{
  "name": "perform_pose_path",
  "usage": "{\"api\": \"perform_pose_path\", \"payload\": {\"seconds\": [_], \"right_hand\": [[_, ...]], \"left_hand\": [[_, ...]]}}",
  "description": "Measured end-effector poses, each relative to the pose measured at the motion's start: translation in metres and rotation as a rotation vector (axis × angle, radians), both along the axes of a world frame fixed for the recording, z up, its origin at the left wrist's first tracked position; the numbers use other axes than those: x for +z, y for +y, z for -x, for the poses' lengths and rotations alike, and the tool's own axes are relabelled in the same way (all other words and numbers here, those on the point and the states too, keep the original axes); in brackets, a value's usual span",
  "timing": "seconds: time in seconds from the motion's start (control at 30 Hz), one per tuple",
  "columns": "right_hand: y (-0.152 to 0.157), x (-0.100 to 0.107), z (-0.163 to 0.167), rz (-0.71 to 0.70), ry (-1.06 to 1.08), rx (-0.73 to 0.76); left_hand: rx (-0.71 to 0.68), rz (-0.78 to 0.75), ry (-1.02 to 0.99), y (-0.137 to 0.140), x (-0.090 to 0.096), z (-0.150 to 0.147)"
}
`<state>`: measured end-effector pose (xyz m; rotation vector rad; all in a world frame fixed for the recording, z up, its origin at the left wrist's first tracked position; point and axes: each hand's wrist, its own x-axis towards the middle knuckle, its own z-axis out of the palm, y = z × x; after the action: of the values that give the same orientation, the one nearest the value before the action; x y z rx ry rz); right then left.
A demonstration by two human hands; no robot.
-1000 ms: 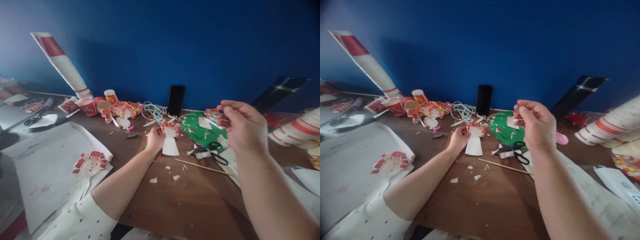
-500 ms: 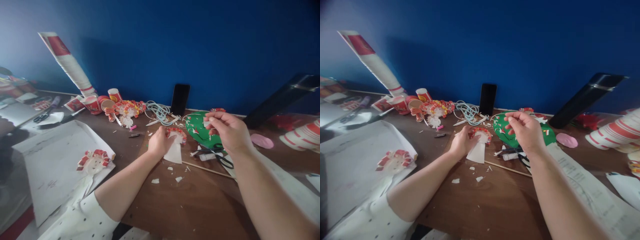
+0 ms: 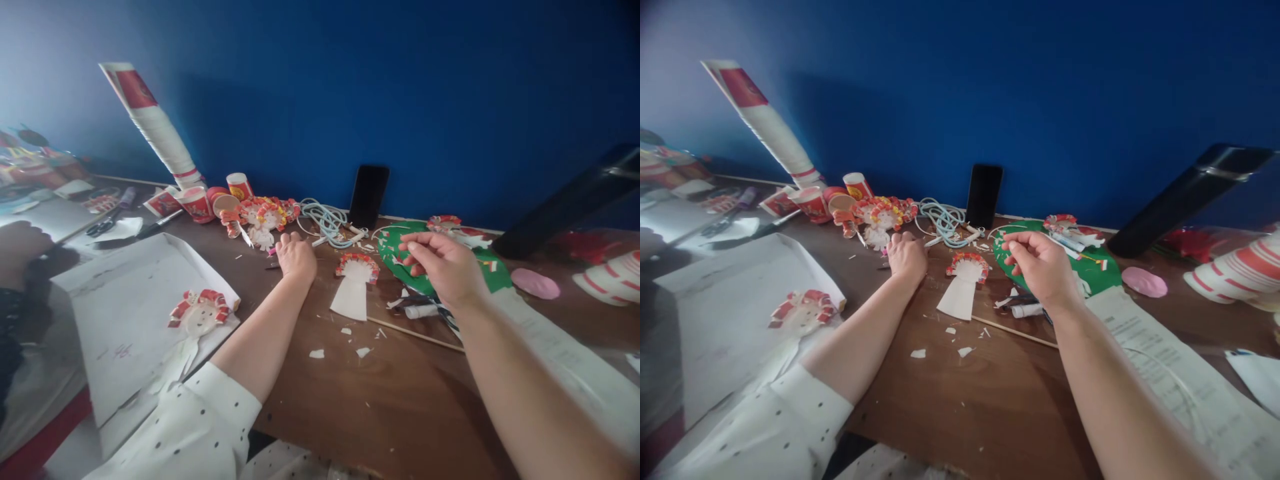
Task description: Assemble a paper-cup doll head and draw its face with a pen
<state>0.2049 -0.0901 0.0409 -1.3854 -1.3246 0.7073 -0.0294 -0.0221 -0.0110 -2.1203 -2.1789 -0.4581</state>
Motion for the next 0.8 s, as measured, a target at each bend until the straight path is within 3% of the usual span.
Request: {"api": "perform_pose_path", "payload": {"seconds": [0.37, 0.8], "right_hand": [[-0.005, -0.008, 0.009, 0.074, 0.0, 0.023], [0.002, -0.023, -0.003, 0.016, 0.083, -0.097]], "left_hand": [[0.039, -0.034, 0.01, -0.006, 0.001, 0.001], [0.115, -0.124, -0.27, -0.012, 0.009, 0.001]]}}
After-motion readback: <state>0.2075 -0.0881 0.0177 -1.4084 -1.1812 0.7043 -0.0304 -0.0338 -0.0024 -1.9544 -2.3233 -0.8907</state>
